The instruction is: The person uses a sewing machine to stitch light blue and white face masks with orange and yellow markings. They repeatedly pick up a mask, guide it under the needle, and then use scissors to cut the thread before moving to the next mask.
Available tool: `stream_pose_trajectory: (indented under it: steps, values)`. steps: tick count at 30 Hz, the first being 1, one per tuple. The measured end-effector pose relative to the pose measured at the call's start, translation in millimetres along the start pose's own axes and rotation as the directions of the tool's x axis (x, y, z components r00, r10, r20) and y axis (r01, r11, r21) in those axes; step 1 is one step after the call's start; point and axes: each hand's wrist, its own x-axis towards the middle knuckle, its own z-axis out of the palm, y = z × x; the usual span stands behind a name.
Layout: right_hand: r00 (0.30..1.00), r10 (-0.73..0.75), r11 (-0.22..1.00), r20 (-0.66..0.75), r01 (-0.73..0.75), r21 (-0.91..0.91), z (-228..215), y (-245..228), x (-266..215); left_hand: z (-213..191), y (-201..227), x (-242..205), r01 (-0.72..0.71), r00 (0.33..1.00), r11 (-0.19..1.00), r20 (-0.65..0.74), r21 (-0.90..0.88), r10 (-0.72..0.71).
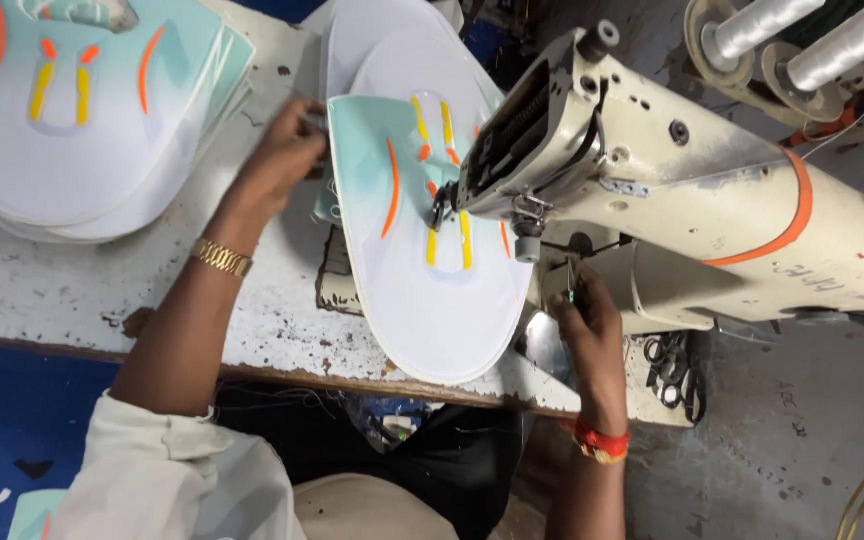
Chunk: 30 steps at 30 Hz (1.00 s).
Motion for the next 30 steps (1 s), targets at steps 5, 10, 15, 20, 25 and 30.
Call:
stream_pose_trajectory:
  steps: [5, 10, 15, 20, 25, 30]
  values:
    - [0.999, -0.049, 0.997, 0.024, 0.05, -0.058, 7, -11, -2, 14, -28, 37, 0.126, 0.978, 0.943, 0.2, -0.307, -0.066]
    - [0.9, -0.424, 0.845, 0.106, 0.435, -0.311, 26, -24, 26, 21, -26, 62, 0.152, 0.97, 0.926, 0.23, -0.345, -0.074]
    - [0.872, -0.435, 0.318, 0.223, 0.381, -0.868, 33, -9, 87, 26, 20, 64, -0.293, 0.887, 0.92, 0.285, -0.262, 0.364]
    - [0.707, -0.546, 0.303, 0.45, 0.667, -0.681, 55, -29, 115, 24, 9, 82, -0.295, 0.883, 0.923, 0.297, -0.247, 0.362]
    - [0.658, -0.509, 0.509, 0.555, 0.75, -0.422, 88, -83, 97, 26, 0, 90, -0.332, 0.879, 0.917, 0.28, -0.22, 0.385]
    - [0.574, -0.571, 0.092, 0.587, 0.756, -0.648, 77, -37, 116, 28, 8, 81, -0.224, 0.943, 0.957, 0.206, -0.183, 0.26]
